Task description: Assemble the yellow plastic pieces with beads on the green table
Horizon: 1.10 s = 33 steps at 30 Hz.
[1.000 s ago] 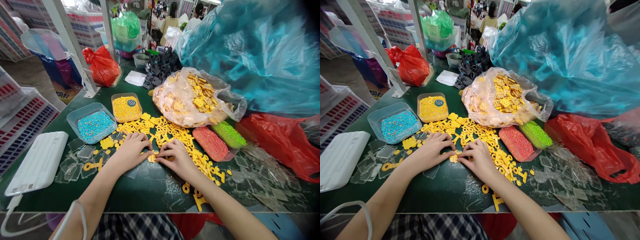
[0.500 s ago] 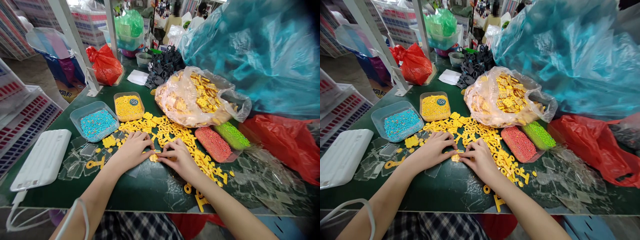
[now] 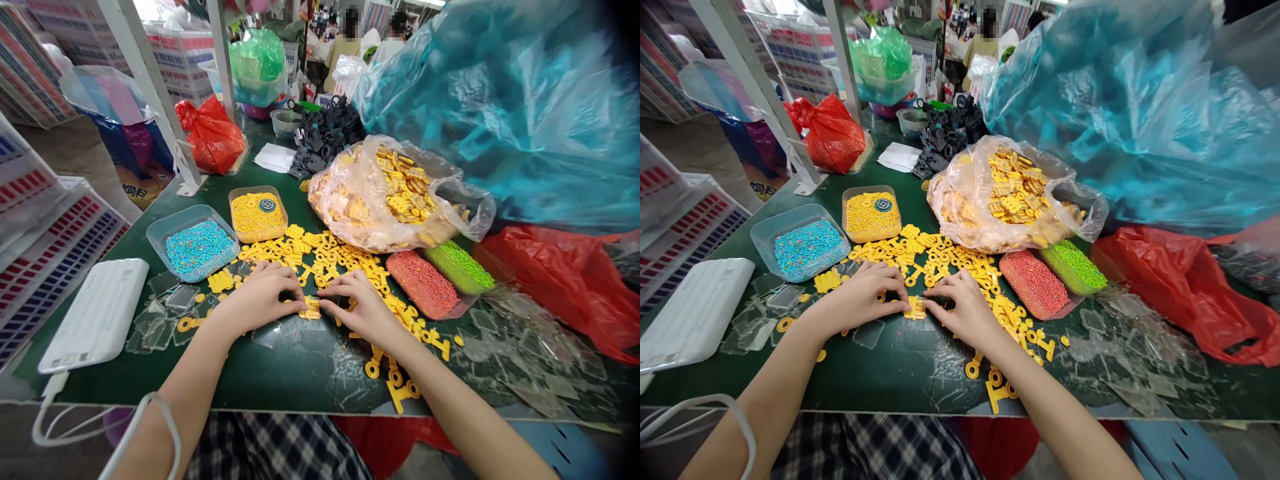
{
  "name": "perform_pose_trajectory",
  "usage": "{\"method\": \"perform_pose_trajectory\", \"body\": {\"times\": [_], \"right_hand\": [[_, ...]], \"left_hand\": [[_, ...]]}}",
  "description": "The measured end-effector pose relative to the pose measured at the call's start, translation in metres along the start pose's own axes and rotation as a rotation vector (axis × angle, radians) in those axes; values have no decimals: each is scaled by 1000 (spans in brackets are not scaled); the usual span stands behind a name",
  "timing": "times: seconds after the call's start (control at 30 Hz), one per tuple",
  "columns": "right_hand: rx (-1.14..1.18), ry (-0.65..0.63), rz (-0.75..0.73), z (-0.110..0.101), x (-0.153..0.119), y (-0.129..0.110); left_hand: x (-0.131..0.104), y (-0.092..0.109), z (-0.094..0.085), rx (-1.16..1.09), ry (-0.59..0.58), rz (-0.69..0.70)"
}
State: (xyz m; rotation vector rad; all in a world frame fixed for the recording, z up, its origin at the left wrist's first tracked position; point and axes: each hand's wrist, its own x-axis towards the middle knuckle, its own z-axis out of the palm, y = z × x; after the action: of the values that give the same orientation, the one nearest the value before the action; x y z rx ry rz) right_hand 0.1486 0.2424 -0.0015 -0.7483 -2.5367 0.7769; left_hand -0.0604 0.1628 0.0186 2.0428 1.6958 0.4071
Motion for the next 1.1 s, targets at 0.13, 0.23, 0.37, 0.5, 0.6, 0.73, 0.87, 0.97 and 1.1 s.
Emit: {"method": "perform_pose_trajectory", "body": {"times": [0.13,0.23,0.37,0.5,0.6,0.73,0.87,0.97,1.1], "right_hand": [[-38,-36,-35,-2,-2,-4],[-62,-46,-46,-2,-3,-5],[-79,-82,-46,-4,-4,-4],[-84,-141,-28,-9,-3,-5],[-97,-186,-29,-13,-1,-8],[-104,-212,-68,-14,-1,-9],[-147,-225,-114,-13,-2,-6],[-222,-231,-208,-15,-2,-5],[-301,-213,-303,-17,-3,-6]], "left_hand": [[-11,5,-8,-84,-165,26],[-18,10,-10,-92,-248,-11],[-17,10,-11,-46,-297,-76],[-13,8,-12,-68,-347,-125],[-11,8,-13,-64,-332,-167],[-10,7,-13,-100,-304,-204],[-10,6,-12,-111,-297,-211],[-10,5,-12,-101,-295,-186],[-10,5,-11,-92,-287,-163]]}}
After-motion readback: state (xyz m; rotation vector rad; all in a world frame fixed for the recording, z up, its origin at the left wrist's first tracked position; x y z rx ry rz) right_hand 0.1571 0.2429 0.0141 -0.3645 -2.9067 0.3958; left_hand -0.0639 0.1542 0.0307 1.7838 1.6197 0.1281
